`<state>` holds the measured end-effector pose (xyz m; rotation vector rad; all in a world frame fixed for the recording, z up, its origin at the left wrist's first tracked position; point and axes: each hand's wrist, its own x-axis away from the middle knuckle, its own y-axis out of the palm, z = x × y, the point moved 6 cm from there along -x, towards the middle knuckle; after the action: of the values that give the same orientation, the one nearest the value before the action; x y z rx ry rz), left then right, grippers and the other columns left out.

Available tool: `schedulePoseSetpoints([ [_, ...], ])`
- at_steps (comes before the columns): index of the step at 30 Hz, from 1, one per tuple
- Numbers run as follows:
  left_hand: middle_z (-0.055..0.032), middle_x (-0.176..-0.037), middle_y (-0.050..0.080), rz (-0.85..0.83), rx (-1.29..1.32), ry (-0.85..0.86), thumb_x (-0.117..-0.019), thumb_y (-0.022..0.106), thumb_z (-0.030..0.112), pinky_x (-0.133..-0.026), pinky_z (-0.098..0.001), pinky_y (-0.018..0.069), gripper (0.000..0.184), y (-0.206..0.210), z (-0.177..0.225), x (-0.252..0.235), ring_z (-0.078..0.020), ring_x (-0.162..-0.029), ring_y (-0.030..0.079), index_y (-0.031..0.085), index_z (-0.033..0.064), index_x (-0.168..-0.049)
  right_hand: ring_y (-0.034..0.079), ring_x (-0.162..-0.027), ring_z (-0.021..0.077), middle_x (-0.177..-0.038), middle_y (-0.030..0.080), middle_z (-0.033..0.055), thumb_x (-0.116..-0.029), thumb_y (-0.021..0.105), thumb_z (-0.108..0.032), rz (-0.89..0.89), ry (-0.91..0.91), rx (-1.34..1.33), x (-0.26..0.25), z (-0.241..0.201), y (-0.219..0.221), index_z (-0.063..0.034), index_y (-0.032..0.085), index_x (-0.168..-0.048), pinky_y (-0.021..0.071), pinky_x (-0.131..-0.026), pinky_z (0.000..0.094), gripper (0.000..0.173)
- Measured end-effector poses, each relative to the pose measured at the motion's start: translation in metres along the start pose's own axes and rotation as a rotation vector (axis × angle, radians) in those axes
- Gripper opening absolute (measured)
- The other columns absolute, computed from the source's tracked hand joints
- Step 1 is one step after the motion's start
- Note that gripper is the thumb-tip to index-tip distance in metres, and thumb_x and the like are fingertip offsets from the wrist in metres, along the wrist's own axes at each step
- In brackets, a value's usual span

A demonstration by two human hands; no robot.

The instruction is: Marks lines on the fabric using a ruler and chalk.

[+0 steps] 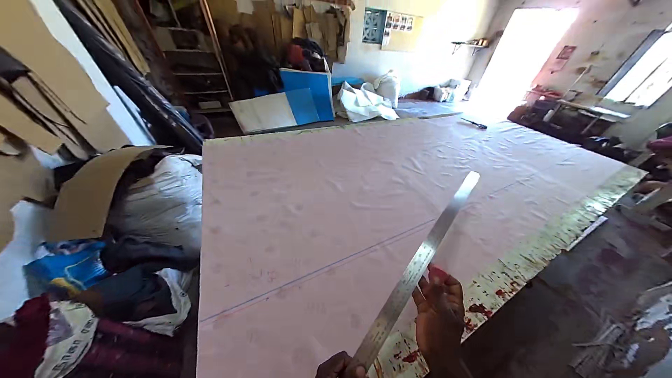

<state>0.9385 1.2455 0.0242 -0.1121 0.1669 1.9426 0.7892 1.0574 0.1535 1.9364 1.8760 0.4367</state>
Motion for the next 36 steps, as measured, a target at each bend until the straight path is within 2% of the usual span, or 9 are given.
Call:
schedulePoseSetpoints([
  [4,-0.0034,-0.071,0.063,0.163,-0.004,0.116,-0.0958,0.073,0.025,-0.060,-0.0274,0.0548,0.026,0.020,0.005,-0.018,-0.0100,-0.063,0.060,0.069,0.0015,-0.085,0.072,-0.096,0.0209,-0.126,0.067,0.0090,-0.1018,0.047,-0.013,-0.096,-0.012,0.031,-0.001,-0.004,0.039,-0.0119,0.047,-0.121,0.0610,-0.080,0.0386,0.019],
  [10,-0.0089,-0.087,0.068,-0.034,-0.103,0.085,-0.0990,0.069,0.028,-0.069,-0.0318,0.0569,0.028,0.049,0.002,-0.048,-0.0142,-0.074,0.064,0.071,0.0002,-0.097,0.069,-0.075,0.0141,-0.090,0.067,0.0041,-0.1092,0.045,-0.018,-0.183,0.152,0.088,-0.025,0.026,0.090,-0.0101,0.049,-0.125,0.0598,-0.066,0.0306,0.018],
  [14,-0.0117,-0.124,0.070,-0.218,-0.271,0.142,-0.1036,0.060,0.038,-0.104,-0.0404,0.0518,0.042,0.056,-0.011,-0.071,-0.0217,-0.117,0.065,0.069,0.0053,-0.129,0.065,-0.061,0.0134,-0.084,0.070,0.0063,-0.1103,0.045,-0.024,-0.307,0.297,0.251,-0.075,0.034,0.098,-0.0127,0.051,-0.124,0.0488,-0.046,0.0251,0.019],
  [20,-0.0087,-0.145,0.060,0.444,-0.963,-0.226,-0.1047,0.052,0.030,-0.122,-0.0406,0.0344,0.039,-0.115,-0.066,-0.115,-0.0230,-0.142,0.048,0.066,0.0105,-0.135,0.061,-0.053,0.0129,-0.079,0.067,0.0066,-0.1078,0.045,-0.019,-0.692,0.304,0.584,-0.169,0.069,0.063,-0.0060,0.049,-0.131,0.0496,-0.043,0.0255,0.027],
  [23,-0.0145,-0.156,0.047,0.706,-1.208,-0.481,-0.1033,0.054,0.025,-0.121,-0.0540,0.0329,0.041,-0.211,-0.070,-0.109,-0.0340,-0.148,0.038,0.062,0.0085,-0.140,0.061,-0.051,0.0101,-0.070,0.064,0.0006,-0.1053,0.048,-0.017,-0.855,0.303,0.723,-0.229,0.105,0.041,-0.0057,0.047,-0.125,0.0512,-0.044,0.0260,0.023],
  [26,-0.0203,-0.152,0.049,0.919,-1.284,-0.650,-0.1021,0.055,0.021,-0.113,-0.0598,0.0390,0.041,-0.279,-0.073,-0.089,-0.0406,-0.142,0.043,0.061,0.0040,-0.139,0.060,-0.052,0.0088,-0.070,0.062,-0.0027,-0.1035,0.051,-0.017,-1.031,0.252,0.818,-0.285,0.141,0.037,-0.0047,0.047,-0.121,0.0536,-0.048,0.0290,0.022],
  [29,-0.0200,-0.144,0.056,1.024,-1.257,-0.682,-0.1018,0.056,0.016,-0.115,-0.0541,0.0406,0.035,-0.308,-0.067,-0.083,-0.0388,-0.137,0.049,0.065,0.0030,-0.133,0.060,-0.057,0.0075,-0.076,0.060,-0.0003,-0.1031,0.052,-0.018,-1.236,0.088,0.924,-0.334,0.174,0.052,0.0031,0.048,-0.122,0.0565,-0.056,0.0316,0.029],
  [33,-0.0231,-0.140,0.057,1.158,-1.155,-0.719,-0.1018,0.055,0.011,-0.115,-0.0523,0.0407,0.034,-0.324,-0.061,-0.084,-0.0382,-0.134,0.052,0.065,0.0030,-0.133,0.064,-0.072,0.0215,-0.092,0.066,0.0213,-0.1054,0.050,-0.023,-1.442,-0.129,1.007,-0.386,0.229,0.064,0.0127,0.050,-0.125,0.0566,-0.070,0.0424,0.040],
  [36,-0.0248,-0.141,0.056,1.160,-1.092,-0.792,-0.1043,0.052,0.014,-0.114,-0.0538,0.0420,0.038,-0.344,-0.063,-0.088,-0.0391,-0.135,0.051,0.059,0.0018,-0.139,0.061,-0.069,0.0190,-0.088,0.063,0.0216,-0.1048,0.049,-0.019,-1.463,-0.171,0.958,-0.399,0.258,0.071,0.0147,0.052,-0.120,0.0546,-0.067,0.0386,0.037],
])
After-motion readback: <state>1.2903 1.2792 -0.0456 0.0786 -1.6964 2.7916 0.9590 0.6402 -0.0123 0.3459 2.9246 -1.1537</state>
